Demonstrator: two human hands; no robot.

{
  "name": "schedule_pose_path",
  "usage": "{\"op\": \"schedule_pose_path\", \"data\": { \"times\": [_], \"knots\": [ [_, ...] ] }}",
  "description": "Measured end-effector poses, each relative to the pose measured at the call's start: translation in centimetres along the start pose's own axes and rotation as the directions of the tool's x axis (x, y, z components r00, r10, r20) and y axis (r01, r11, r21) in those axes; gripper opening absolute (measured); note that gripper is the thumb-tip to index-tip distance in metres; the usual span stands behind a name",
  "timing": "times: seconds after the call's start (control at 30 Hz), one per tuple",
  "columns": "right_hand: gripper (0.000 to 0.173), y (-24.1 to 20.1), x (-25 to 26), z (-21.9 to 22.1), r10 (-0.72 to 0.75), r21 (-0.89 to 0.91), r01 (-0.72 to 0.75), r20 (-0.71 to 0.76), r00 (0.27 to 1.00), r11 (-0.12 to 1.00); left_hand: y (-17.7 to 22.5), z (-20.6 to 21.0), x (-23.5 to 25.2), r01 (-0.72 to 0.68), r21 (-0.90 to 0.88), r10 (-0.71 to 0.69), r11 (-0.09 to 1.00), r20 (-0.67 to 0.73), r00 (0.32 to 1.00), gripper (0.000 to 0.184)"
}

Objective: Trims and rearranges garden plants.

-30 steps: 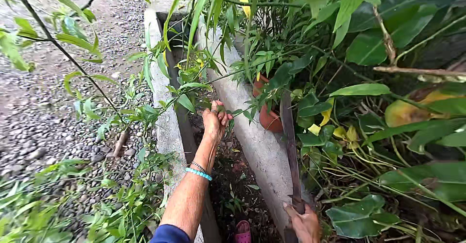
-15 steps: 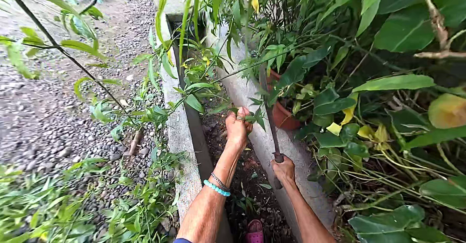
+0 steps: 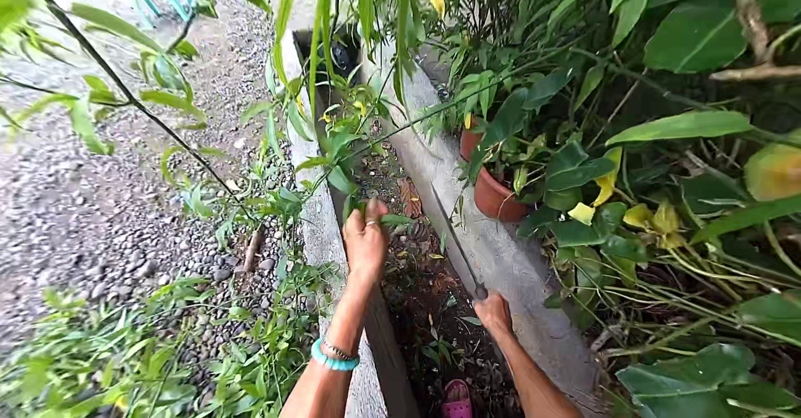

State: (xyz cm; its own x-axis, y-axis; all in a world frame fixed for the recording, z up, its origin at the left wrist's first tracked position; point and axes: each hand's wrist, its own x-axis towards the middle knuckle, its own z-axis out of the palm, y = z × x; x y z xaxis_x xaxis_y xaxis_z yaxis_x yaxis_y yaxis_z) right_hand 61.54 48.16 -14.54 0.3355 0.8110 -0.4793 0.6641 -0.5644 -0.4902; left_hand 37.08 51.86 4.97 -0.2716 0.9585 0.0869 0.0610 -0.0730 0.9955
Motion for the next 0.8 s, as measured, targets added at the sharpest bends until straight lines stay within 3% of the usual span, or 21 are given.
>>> {"op": "schedule_pose_path", "data": {
  "times": [0.07, 0.2, 0.37, 0.57, 0.67, 0.8],
  "knots": [
    [0.039, 4.2, -3.0, 4.1, 0.025, 0.058, -0.028, 0.048, 0.999, 0.998, -1.4, -3.6, -0.1, -0.016, 0.108, 0.026, 0.994, -0.09, 0.996, 0.029],
    [0.037, 8.3, -8.3, 6.4, -0.027, 0.086, 0.018, 0.099, 0.995, 0.996, -7.7, -10.0, -3.8, 0.24, 0.253, -0.212, 0.937, -0.13, 0.968, 0.03],
    [0.038, 8.8, -12.0, 4.1, -0.096, 0.071, 0.088, 0.118, 0.988, 0.994, -10.5, -17.9, -9.2, 0.384, 0.426, -0.33, 0.819, -0.197, 0.923, 0.033],
    [0.032, 7.3, -17.2, -0.3, -0.24, 0.144, 0.239, -0.011, 0.971, 0.96, -9.8, -28.5, -15.5, 0.576, 0.366, -0.41, 0.731, -0.439, 0.8, 0.041],
    [0.032, 6.6, -20.0, -1.5, -0.311, 0.168, 0.316, -0.059, 0.949, 0.934, -9.1, -31.2, -18.3, 0.584, 0.39, -0.391, 0.712, -0.47, 0.791, 0.065],
    [0.035, 5.4, -21.6, -0.4, -0.452, 0.099, 0.455, -0.056, 0.89, 0.885, -10.4, -29.5, -21.6, 0.513, 0.461, -0.355, 0.724, -0.388, 0.85, 0.08]
  ]
}}
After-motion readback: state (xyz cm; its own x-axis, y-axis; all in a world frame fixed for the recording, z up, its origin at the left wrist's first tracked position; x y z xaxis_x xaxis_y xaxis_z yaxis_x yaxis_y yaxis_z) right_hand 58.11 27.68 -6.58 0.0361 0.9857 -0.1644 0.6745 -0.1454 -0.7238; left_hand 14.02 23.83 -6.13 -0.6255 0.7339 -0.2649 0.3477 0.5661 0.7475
